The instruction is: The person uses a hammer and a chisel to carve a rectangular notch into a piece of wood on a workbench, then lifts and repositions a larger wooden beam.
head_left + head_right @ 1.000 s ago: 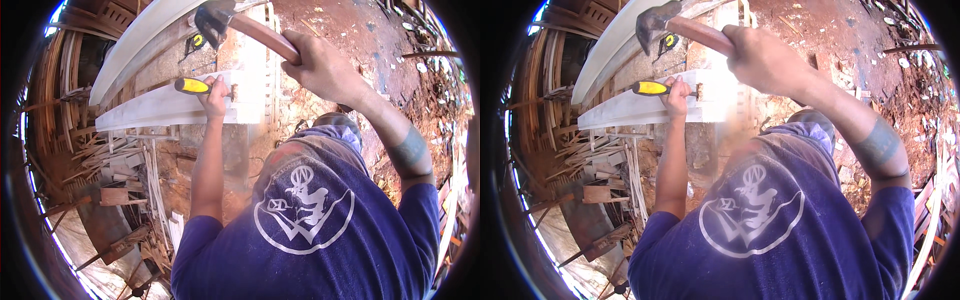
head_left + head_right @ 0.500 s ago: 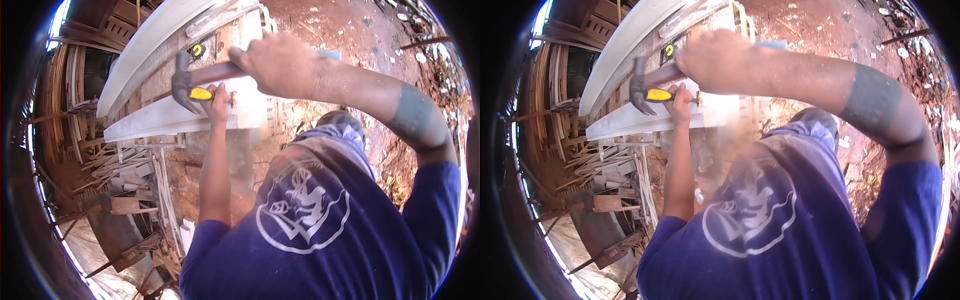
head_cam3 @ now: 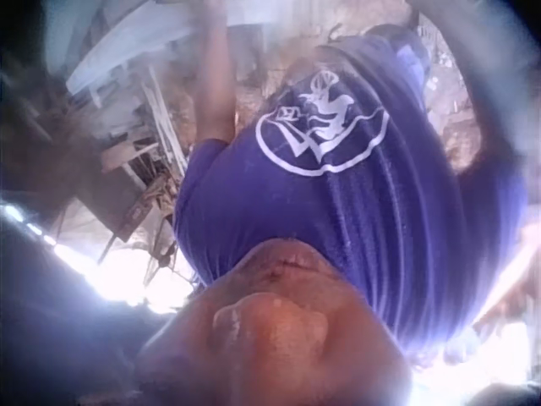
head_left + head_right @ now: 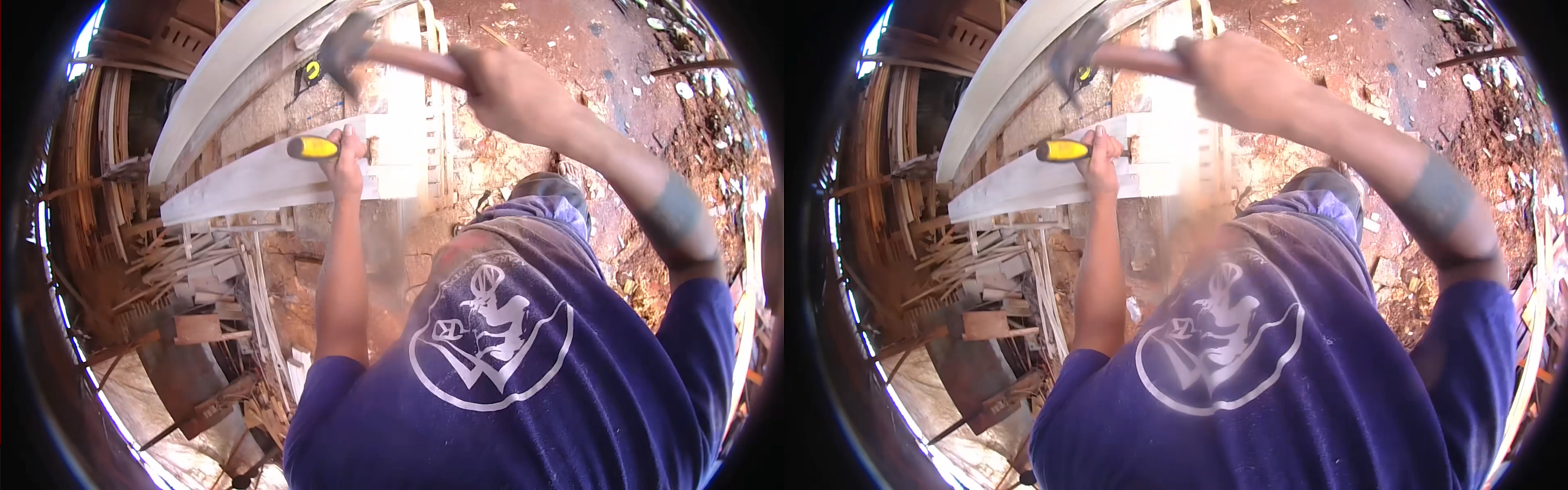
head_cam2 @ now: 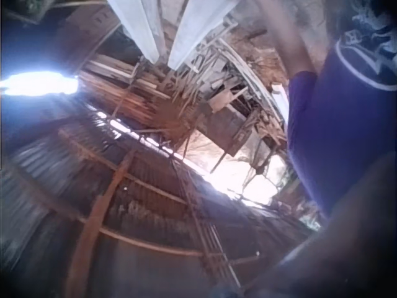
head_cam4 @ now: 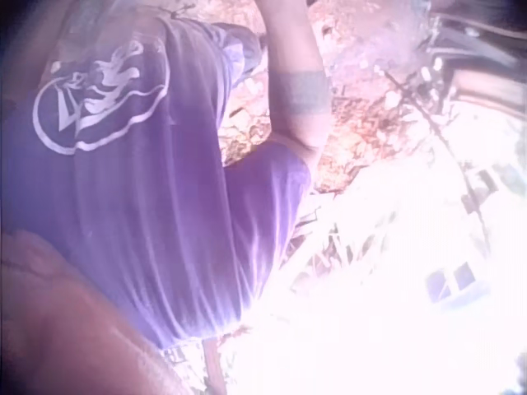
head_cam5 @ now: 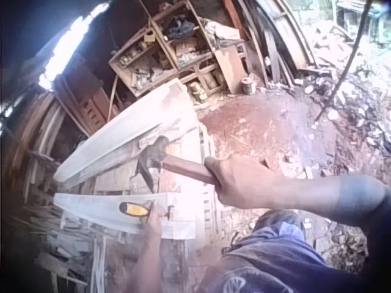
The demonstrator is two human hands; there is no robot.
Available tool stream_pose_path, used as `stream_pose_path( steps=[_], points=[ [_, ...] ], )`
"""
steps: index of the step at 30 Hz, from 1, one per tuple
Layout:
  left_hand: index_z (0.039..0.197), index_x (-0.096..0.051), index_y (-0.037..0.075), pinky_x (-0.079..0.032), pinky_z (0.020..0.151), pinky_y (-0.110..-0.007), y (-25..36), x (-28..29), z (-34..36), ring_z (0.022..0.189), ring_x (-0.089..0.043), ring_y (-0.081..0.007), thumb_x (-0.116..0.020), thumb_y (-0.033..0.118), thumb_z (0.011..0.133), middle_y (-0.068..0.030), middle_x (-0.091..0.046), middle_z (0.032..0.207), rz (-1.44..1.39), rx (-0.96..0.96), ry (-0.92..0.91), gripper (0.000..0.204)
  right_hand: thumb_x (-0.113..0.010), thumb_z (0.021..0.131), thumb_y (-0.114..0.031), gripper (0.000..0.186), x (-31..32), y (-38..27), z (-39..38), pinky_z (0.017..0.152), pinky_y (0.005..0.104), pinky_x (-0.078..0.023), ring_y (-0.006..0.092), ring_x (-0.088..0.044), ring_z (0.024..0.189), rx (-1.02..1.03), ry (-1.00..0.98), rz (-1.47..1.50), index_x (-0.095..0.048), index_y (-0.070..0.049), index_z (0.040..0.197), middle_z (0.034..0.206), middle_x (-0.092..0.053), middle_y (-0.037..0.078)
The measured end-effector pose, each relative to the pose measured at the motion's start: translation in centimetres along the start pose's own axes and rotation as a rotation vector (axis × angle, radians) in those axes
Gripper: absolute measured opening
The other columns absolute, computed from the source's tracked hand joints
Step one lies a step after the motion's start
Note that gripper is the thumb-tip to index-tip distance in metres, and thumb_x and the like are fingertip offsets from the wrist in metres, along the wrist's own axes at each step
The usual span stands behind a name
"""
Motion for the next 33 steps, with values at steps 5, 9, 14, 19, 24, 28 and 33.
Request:
stream_pose_path(
  steps=[5,9,14,19,24,28,33],
  points=[
    [0.072,-0.035,0.010,-0.035,0.064,-0.028,2.1,-1.3,-4.6,0.067,-0.036,-0.0099,-0.050,0.014,0.103,0.0017,-0.035,0.066,0.287,-0.269,-0.071,0.036,-0.064,0.088,-0.011,0.031,2.1,2.3,-2.9,0.074,0.0419,-0.053,0.0285,-0.070,0.080,-0.232,0.171,0.179,-0.059,0.003,0.116,0.086,-0.069,0.019],
    [0.067,-0.034,0.013,-0.035,0.060,-0.029,1.8,-1.1,1.2,0.056,-0.032,-0.0115,-0.050,0.018,0.104,0.0027,-0.031,0.058,-0.024,0.070,0.112,0.040,-0.062,0.083,-0.014,0.027,1.8,2.4,-3.1,0.075,0.0448,-0.051,0.0356,-0.068,0.080,-0.207,0.191,0.214,-0.059,0.003,0.104,0.080,-0.065,0.023],
    [0.065,-0.035,0.016,-0.026,0.055,-0.030,2.6,0.0,5.5,0.046,-0.020,-0.0125,-0.046,0.028,0.105,0.0038,-0.021,0.051,-0.925,0.379,0.164,0.043,-0.063,0.083,-0.014,0.028,1.2,2.5,-2.1,0.073,0.0428,-0.050,0.0337,-0.065,0.078,-0.158,0.177,0.248,-0.060,0.003,0.105,0.078,-0.063,0.021],
    [0.066,-0.033,0.015,-0.024,0.054,-0.032,3.9,0.4,2.0,0.048,-0.016,-0.0117,-0.044,0.025,0.105,0.0033,-0.020,0.051,-0.414,0.113,-0.006,0.042,-0.070,0.088,-0.020,0.036,1.4,1.3,-1.9,0.071,0.0374,-0.048,0.0220,-0.062,0.074,-0.173,0.144,0.210,-0.059,0.001,0.116,0.079,-0.062,0.013],
    [0.067,-0.032,0.013,-0.024,0.051,-0.032,3.2,0.6,1.3,0.047,-0.019,-0.0104,-0.047,0.017,0.104,0.0044,-0.022,0.054,-0.225,0.021,-0.035,0.040,-0.070,0.088,-0.021,0.037,1.2,0.6,-1.1,0.073,0.0395,-0.049,0.0268,-0.065,0.077,-0.162,0.124,0.192,-0.060,-0.002,0.118,0.082,-0.065,0.016],
    [0.067,-0.033,0.013,-0.024,0.049,-0.031,1.7,0.6,0.5,0.047,-0.022,-0.0090,-0.051,0.015,0.104,0.0054,-0.024,0.056,-0.139,0.037,-0.015,0.041,-0.070,0.088,-0.020,0.037,0.0,0.7,-0.9,0.075,0.0405,-0.050,0.0284,-0.067,0.079,-0.154,0.051,0.183,-0.060,-0.001,0.118,0.082,-0.066,0.018],
    [0.067,-0.034,0.013,-0.025,0.048,-0.029,0.7,0.5,0.6,0.047,-0.024,-0.0082,-0.056,0.014,0.102,0.0053,-0.027,0.056,-0.084,0.029,0.013,0.041,-0.067,0.088,-0.014,0.028,0.1,-1.3,-0.1,0.070,0.0427,-0.051,0.0316,-0.068,0.072,-0.008,0.088,0.172,-0.060,0.001,0.110,0.079,-0.066,0.018]
  ],
)
Point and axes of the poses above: each hand's wrist, its own z-axis towards the middle knuckle, its own x-axis out of the back of the hand, y = z × x, the point moved 3 cm from there along z, towards the middle knuckle
